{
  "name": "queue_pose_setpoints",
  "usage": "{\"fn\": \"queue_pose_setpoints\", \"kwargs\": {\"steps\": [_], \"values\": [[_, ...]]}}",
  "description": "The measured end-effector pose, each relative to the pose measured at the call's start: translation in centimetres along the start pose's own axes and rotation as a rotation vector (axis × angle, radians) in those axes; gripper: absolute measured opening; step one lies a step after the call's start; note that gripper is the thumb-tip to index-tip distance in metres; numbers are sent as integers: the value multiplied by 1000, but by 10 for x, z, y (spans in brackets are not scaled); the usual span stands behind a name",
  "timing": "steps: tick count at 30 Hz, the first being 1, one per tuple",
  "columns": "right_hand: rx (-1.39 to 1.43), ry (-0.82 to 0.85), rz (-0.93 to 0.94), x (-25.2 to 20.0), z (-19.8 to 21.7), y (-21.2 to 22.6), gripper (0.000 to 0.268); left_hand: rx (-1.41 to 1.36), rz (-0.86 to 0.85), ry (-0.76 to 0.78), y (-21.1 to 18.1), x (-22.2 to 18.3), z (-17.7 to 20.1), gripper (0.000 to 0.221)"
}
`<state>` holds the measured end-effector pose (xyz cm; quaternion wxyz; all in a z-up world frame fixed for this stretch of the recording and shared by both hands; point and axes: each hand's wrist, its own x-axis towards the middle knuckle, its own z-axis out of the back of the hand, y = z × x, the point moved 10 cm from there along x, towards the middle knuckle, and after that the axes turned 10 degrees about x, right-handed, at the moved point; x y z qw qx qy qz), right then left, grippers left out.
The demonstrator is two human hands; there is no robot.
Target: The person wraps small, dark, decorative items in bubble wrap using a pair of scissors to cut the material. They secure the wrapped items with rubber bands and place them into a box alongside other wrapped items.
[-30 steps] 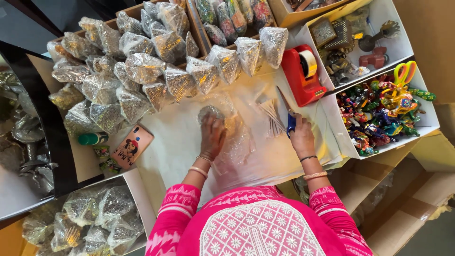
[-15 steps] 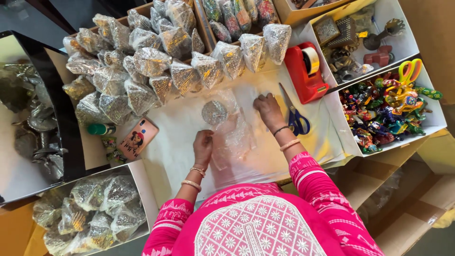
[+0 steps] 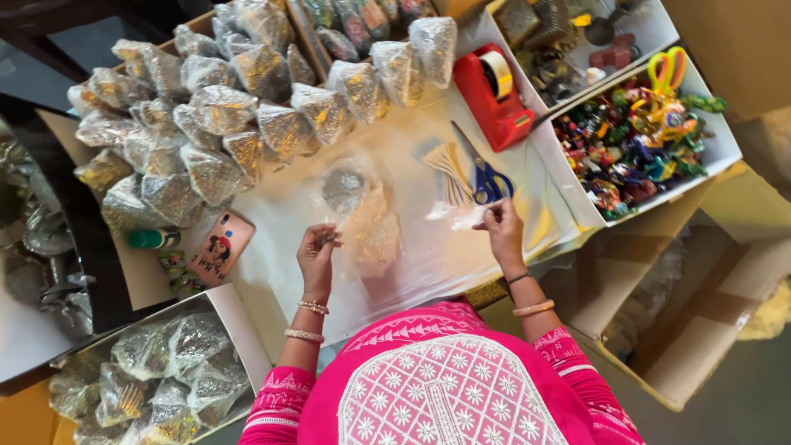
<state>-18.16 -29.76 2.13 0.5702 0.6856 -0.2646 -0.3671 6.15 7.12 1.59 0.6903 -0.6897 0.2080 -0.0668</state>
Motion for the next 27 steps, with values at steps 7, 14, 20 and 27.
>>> {"fn": "queue_pose_setpoints", "kwargs": {"steps": [7,14,20,27], "values": [[13,-415,184,-46,141,9,20,289,-125,68,-27,21,-28,34],[-430,-1044,404,-160,342,29,18,291,-192,110,-54,21,-38,45],[-1053,-1036,252,-251,531,-129,18,320,-233,111,-64,16,-43,54],[-1005,-976,230,-154,396,-82,18,380,-167,130,-60,20,-47,77]]}}
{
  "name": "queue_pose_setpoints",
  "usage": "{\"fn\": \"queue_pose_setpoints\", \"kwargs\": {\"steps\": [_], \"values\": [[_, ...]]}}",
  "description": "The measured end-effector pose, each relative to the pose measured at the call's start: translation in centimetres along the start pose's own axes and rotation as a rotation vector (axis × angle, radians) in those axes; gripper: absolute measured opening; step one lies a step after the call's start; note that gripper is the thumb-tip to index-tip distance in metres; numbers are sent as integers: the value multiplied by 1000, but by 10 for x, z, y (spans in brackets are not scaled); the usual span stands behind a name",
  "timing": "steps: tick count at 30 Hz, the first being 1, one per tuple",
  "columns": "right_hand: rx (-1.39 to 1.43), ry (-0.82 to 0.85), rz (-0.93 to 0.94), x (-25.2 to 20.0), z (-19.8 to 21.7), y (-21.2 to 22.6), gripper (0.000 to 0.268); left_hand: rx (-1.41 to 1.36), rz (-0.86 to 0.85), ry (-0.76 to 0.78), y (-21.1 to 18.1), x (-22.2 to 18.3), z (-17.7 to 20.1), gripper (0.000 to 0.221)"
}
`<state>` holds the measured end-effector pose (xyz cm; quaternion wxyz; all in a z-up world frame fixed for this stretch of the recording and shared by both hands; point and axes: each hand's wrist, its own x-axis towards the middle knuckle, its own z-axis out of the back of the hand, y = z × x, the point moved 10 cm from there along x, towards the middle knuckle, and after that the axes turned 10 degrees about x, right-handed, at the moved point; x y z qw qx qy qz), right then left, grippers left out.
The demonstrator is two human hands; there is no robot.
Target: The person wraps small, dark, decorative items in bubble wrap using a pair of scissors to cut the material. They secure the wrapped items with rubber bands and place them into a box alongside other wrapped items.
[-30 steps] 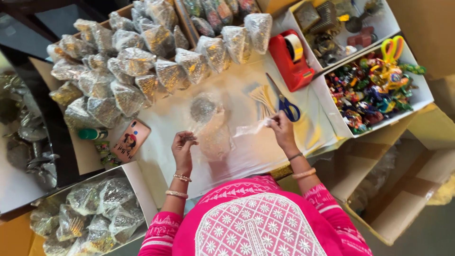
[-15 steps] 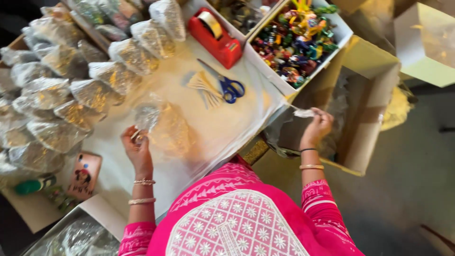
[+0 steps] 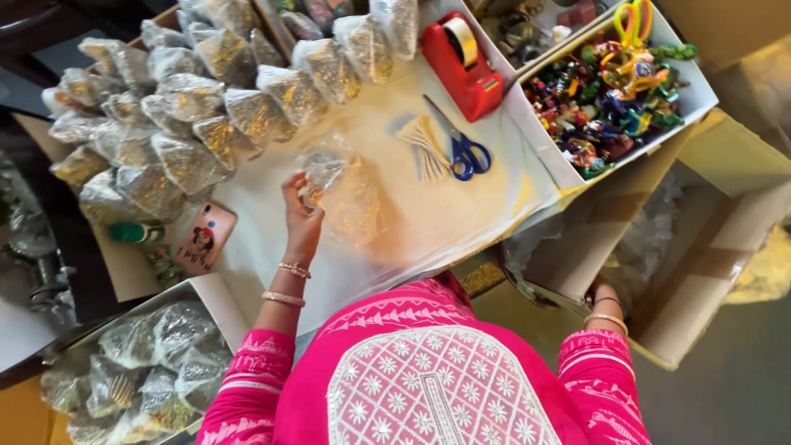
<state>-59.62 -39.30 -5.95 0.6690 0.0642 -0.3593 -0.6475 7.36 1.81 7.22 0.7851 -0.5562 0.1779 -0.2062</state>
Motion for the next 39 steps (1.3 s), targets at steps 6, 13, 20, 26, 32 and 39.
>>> {"fn": "queue_pose_setpoints", "kwargs": {"steps": [6,13,20,26,32,39], "values": [[112,-167,-286,14,41,-39,28,-93,-5,28,0,-4,2,66],[269,-427,-320,35,90,-33,33,-214,25,43,4,-4,5,54],[921,52,-67,13,36,224,30,-208,-45,206,-49,-11,-11,62],[990,746,419,-76,30,522,34,-230,-98,471,-103,-38,-39,65],[989,1083,1012,-162,39,650,36,-88,-143,465,-131,-45,-36,63],[1024,1400,567,-183,-32,630,13,73,-104,322,-139,-39,3,57]]}}
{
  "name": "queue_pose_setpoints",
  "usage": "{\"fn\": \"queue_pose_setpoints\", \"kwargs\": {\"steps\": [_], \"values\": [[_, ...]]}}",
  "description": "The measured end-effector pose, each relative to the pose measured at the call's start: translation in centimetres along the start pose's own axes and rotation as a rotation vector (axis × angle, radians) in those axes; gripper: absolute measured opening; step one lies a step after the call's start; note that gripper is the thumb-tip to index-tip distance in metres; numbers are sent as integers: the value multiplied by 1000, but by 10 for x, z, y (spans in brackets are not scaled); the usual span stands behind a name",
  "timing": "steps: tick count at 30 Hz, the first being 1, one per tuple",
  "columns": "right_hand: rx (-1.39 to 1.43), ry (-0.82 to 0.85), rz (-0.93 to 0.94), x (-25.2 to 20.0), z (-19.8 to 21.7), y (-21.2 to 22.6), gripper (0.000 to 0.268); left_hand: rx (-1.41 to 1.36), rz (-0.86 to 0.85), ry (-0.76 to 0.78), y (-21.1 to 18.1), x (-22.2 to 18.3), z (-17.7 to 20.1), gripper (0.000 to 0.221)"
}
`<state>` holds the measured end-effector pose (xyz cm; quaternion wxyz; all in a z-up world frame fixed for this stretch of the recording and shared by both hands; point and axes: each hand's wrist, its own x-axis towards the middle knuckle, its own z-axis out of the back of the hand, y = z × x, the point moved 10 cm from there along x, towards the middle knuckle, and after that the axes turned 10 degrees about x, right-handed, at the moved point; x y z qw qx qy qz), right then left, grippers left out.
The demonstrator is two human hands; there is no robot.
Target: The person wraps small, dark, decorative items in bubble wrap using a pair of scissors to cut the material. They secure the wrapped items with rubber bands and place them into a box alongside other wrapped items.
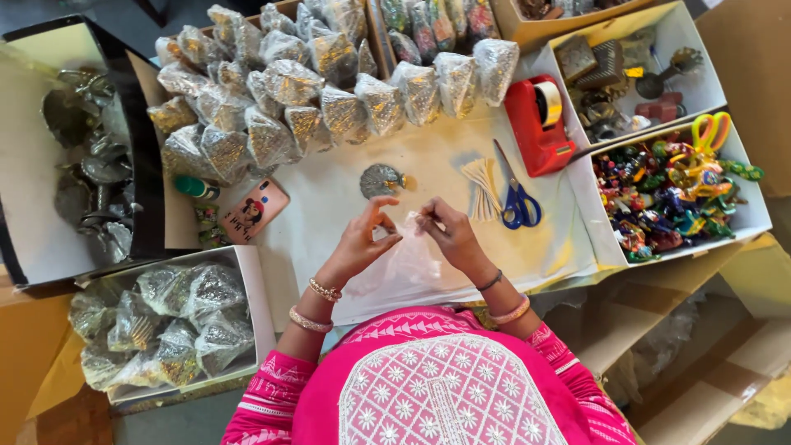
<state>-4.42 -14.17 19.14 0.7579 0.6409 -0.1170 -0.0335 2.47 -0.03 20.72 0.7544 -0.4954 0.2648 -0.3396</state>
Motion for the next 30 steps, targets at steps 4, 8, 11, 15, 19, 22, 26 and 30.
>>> {"fn": "queue_pose_setpoints", "kwargs": {"steps": [4,8,11,15,19,22,26,30], "values": [[369,18,-246,-1,-3,-59,10,35,1,-38,23,-6,8,51],[212,52,-235,11,3,-42,21,-57,103,-49,31,-7,18,47],[-125,33,48,18,10,2,40,-203,229,-62,30,-9,25,44],[54,261,99,12,-26,23,74,-472,245,-118,41,-8,12,41],[275,373,64,2,-60,-20,92,-553,188,-105,51,1,-5,40],[718,220,-406,1,-53,-102,65,-569,114,-182,79,2,10,35],[836,157,-508,14,-26,-154,35,48,134,-440,121,-7,65,46],[779,125,-583,20,-15,-202,27,553,270,-341,175,-9,49,80]]}}
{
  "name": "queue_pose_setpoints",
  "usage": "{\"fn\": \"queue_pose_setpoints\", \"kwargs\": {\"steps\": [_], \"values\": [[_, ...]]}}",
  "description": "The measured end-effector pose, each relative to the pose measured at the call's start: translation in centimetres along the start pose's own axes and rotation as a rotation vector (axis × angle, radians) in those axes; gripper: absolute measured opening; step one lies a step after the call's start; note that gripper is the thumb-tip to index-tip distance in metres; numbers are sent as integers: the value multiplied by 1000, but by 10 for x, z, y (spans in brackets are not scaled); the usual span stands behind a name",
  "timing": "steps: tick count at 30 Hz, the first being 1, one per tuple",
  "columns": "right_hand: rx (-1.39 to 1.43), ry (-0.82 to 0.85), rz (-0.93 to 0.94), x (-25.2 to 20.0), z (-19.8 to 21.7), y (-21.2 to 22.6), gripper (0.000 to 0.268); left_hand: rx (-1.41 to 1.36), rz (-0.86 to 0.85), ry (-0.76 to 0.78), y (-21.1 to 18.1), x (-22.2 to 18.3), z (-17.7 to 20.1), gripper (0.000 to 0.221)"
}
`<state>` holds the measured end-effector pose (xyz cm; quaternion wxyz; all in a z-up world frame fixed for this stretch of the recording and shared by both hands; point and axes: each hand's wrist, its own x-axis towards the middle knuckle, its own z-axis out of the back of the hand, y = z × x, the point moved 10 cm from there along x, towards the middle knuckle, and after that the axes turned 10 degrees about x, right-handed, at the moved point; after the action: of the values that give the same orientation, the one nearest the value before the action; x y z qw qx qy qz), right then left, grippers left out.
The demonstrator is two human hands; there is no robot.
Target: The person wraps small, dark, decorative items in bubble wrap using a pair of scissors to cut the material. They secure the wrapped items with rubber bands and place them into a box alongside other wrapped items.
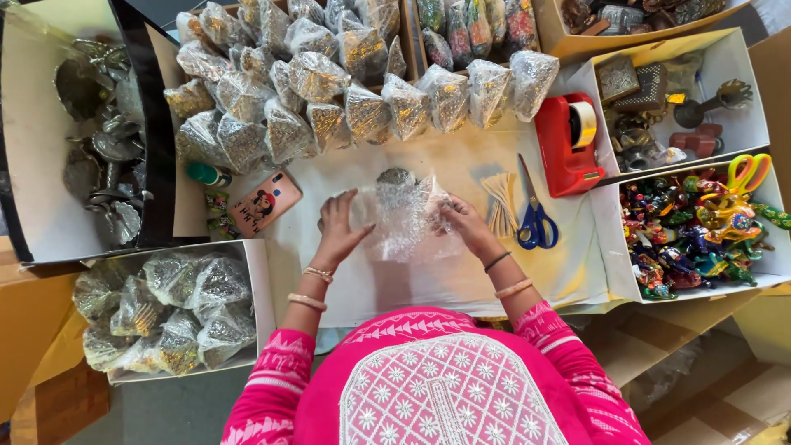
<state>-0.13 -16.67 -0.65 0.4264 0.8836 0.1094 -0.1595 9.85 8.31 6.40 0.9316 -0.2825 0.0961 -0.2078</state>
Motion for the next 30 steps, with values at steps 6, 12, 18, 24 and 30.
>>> {"fn": "queue_pose_setpoints", "kwargs": {"steps": [6,12,18,24,30], "values": [[-450,-260,-66,19,105,-41,40,300,39,121,23,-17,-44,91],[-595,-534,158,5,105,24,43,117,118,68,29,-27,-18,89],[-967,-375,440,41,10,75,22,-68,19,29,42,-46,-28,74],[-1164,62,480,72,-52,45,28,-127,63,21,52,-52,-15,67],[-1071,-145,481,56,11,58,29,-193,97,22,58,-36,-13,68]]}}
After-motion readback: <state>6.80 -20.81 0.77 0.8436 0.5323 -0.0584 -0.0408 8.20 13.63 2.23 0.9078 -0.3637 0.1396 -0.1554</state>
